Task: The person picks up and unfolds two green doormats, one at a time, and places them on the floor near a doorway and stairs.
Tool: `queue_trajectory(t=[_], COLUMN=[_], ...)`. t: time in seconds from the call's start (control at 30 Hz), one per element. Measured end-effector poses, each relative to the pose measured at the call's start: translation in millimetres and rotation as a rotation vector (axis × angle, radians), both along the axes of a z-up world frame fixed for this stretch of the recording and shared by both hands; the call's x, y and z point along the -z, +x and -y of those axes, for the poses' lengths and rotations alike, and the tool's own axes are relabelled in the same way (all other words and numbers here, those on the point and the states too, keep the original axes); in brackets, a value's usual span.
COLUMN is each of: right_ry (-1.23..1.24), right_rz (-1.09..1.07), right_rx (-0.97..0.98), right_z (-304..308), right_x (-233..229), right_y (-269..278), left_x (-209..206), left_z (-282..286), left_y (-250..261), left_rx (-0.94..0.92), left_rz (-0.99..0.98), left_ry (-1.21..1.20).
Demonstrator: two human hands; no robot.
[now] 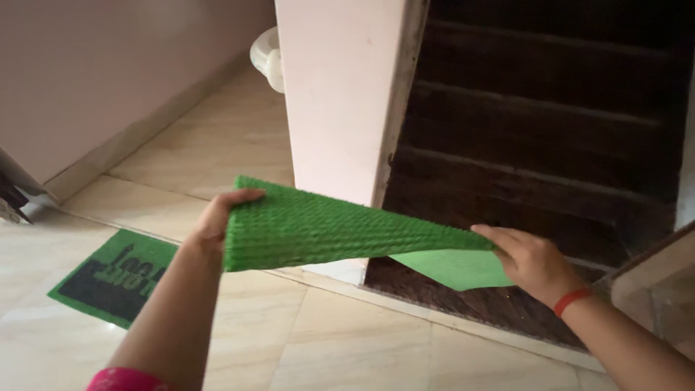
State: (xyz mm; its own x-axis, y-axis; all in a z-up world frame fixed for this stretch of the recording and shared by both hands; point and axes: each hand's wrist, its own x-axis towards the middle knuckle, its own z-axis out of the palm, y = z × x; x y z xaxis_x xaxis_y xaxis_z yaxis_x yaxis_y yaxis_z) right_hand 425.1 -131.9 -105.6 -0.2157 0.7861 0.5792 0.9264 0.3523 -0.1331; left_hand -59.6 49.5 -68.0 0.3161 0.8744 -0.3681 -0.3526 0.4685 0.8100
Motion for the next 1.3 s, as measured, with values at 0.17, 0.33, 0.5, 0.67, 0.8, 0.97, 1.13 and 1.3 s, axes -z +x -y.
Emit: queue_trajectory(t=[0.17,0.33,0.5,0.67,0.8,0.97,1.13,1.3], right_ry=[-0.234,-0.455,-0.851,-0.88,-0.844,-0.502,-0.705,-0.806], right_rz=[-0.125,-0.125,-0.53,-0.778,-1.16,-0.344,-1.621,-1.979], right_rx=[0.334,0.489,0.249,0.252,0.292,0.173,0.195,0.124], right_z=[9,10,5,-14,-32,-35,-4,14], right_x=[35,64,108,121,115,138,102,96], right_y=[34,47,46,35,41,70,81,68], left_x=[-39,-69,-99,-134,-154,-189,-232,-236], left_z=[38,59,78,92,101,117,135,129], left_y=[72,122,155,177,190,189,144,118], left_rx=[0.044,0.102,0.127,0.181,0.291,0.38,0.299,0.298], left_rz=[0.144,0.229,0.262,0.126,0.083,0.069,0.1,0.423], left_ry=[0.219,0.315,0.356,0.439,0.511,0.595,0.627,0.659])
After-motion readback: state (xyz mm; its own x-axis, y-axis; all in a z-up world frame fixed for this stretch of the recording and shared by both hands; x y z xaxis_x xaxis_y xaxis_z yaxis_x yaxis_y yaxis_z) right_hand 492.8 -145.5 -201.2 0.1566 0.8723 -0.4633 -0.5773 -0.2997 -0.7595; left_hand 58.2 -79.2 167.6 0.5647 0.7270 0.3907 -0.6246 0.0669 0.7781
